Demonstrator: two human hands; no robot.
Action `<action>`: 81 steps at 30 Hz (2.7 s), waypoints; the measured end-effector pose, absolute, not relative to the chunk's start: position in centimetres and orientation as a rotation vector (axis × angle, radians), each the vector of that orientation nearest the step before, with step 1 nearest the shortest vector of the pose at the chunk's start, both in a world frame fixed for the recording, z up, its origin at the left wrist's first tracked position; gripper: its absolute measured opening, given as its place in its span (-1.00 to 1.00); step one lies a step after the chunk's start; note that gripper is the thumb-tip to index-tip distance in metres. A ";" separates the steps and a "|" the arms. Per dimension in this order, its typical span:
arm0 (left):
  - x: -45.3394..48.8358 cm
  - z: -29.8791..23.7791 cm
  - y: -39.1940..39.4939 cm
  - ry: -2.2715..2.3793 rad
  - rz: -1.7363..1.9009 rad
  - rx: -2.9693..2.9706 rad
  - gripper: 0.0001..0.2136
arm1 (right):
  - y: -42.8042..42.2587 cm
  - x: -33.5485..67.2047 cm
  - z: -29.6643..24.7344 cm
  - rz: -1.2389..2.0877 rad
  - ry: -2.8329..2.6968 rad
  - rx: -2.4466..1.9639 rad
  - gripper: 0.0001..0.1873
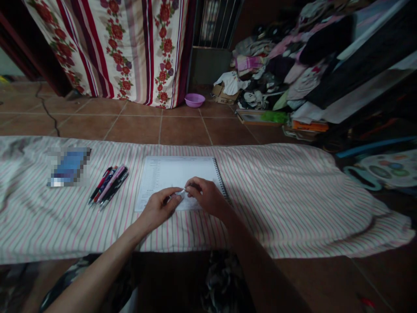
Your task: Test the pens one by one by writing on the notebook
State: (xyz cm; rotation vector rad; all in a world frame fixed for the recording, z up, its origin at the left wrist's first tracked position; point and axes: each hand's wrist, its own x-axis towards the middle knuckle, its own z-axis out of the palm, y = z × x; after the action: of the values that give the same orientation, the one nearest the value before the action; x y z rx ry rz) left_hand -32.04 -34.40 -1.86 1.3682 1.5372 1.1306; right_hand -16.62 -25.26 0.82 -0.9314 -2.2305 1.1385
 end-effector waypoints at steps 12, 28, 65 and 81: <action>-31.7 -2.2 -33.9 1.655 1.206 1.286 -0.79 | -25.9 -17.4 0.6 1.253 -2.151 -0.879 -0.89; -31.8 -1.3 -33.9 1.516 1.247 1.114 -0.79 | -25.7 -17.7 0.0 1.589 -1.768 -0.859 -0.78; -31.5 -0.3 -33.6 1.522 1.270 0.977 -0.70 | -20.8 -9.8 -1.3 0.592 -2.132 -1.284 -0.87; -31.5 -0.7 -33.4 1.511 1.273 0.977 -0.68 | -20.1 -11.1 -3.6 0.406 -2.319 -1.230 -0.78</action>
State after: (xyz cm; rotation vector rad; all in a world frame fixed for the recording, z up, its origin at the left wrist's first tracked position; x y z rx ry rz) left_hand -31.53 -33.39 -0.73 0.9766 1.5110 1.2731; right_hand -11.07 -20.15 -3.63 -1.2299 -2.3190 0.4056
